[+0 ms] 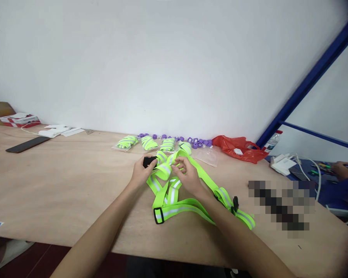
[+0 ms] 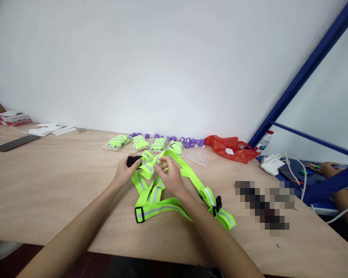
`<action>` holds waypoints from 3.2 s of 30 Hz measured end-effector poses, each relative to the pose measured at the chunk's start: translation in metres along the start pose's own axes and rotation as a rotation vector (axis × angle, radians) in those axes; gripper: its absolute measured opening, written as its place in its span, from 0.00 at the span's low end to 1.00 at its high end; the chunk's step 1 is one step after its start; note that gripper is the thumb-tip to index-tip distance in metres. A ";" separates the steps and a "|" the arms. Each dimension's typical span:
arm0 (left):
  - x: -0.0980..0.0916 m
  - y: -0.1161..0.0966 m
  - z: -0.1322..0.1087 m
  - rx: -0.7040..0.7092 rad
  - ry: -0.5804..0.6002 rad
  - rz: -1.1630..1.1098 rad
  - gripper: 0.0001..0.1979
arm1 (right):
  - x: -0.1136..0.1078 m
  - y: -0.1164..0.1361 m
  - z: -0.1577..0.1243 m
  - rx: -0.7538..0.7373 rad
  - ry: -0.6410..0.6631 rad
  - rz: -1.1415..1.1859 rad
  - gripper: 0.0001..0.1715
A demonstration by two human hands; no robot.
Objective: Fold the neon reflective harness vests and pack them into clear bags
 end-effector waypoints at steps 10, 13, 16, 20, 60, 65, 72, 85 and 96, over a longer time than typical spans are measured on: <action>0.031 -0.021 -0.016 0.137 0.279 -0.025 0.09 | 0.035 0.020 -0.003 -0.352 0.179 -0.654 0.32; 0.033 -0.021 -0.017 0.134 0.286 -0.052 0.09 | 0.039 0.018 -0.006 -0.330 0.204 -0.729 0.40; 0.032 -0.020 -0.017 0.120 0.269 -0.060 0.09 | 0.040 0.020 -0.008 -0.339 0.234 -0.806 0.45; 0.028 -0.018 -0.014 0.101 0.239 -0.075 0.12 | 0.037 0.022 -0.010 -0.402 0.255 -0.751 0.41; 0.004 0.021 -0.001 -0.081 0.009 -0.098 0.18 | -0.045 -0.013 0.010 -0.131 0.036 -0.115 0.15; 0.014 0.038 -0.003 -0.268 -0.002 -0.432 0.22 | 0.018 0.009 -0.022 -0.047 0.447 -0.239 0.10; 0.025 0.035 -0.003 -0.372 0.063 -0.799 0.23 | 0.072 0.004 -0.060 -0.150 0.651 -0.410 0.28; -0.037 0.084 0.013 -0.418 -0.280 -0.529 0.20 | 0.048 -0.008 -0.084 -0.239 0.734 -0.384 0.17; -0.105 0.088 0.019 -0.345 -0.459 -0.037 0.16 | 0.017 -0.022 -0.101 -0.150 0.606 -0.319 0.19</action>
Point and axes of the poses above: each hand's wrist, its own z-axis towards the middle knuckle, its own x-axis out of the palm, y = z × x, the point moved 10 cm from there along z, towards the middle knuckle, and after that the axes turned 6 degrees about z, right-handed, at the moved point
